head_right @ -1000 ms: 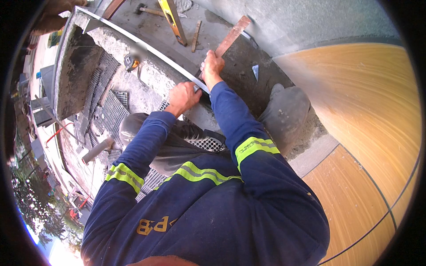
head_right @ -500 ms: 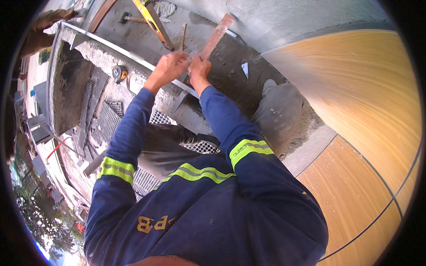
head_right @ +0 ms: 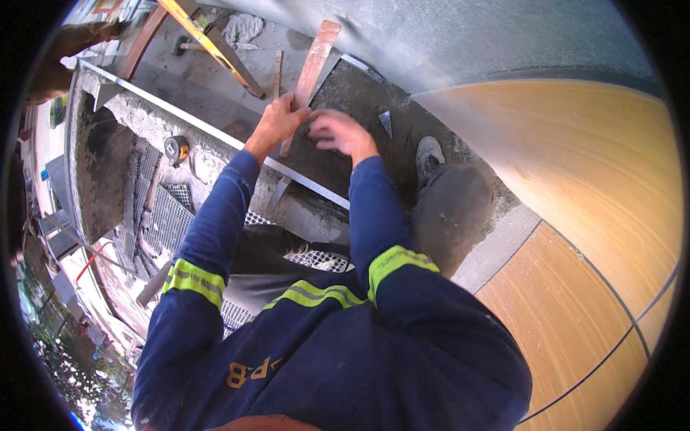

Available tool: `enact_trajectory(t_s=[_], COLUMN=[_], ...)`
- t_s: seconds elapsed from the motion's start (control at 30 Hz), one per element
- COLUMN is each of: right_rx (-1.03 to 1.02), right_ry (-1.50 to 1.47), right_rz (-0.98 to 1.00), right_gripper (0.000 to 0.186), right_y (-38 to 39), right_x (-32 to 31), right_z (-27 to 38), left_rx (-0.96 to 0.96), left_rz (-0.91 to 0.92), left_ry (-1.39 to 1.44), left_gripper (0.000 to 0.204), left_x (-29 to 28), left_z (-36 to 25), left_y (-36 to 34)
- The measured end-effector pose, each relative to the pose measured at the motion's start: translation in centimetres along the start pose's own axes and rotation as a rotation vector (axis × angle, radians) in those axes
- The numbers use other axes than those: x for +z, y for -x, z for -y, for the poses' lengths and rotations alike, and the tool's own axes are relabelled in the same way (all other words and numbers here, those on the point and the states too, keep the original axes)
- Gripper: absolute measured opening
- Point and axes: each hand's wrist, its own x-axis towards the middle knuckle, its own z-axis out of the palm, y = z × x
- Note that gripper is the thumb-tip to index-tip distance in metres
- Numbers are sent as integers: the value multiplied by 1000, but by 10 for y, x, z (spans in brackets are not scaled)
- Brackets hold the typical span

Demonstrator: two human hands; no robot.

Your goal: The person uses a spirit level and a trowel to check and smooth a freshly poured concrete surface. They repeatedly place the level against the wall, observe the bubble, and scrape the surface with the trowel to achieve a flat finish.

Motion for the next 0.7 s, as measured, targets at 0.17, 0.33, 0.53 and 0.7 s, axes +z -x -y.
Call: enact_trajectory(t_s=[0.17, 0.33, 0.53, 0.7], right_rx=[-248, -355, -340, -462], right_ry=[-1084, -1342, -1106, -974], right_rz=[-575, -532, -521, -630], right_gripper=[57, 59, 40, 42], right_y=[-117, -186, -197, -126], right_x=[-93, -131, -151, -101], right_z=[26, 56, 61, 61], left_rx=[79, 30, -96, -20], left_rz=[-6, 23, 127, 81], left_ry=[-21, 46, 155, 85], left_gripper=[38, 35, 36, 35], left_x=[8, -1, -6, -1], left_z=[-6, -9, -21, -5], left_y=[3, 5, 8, 2])
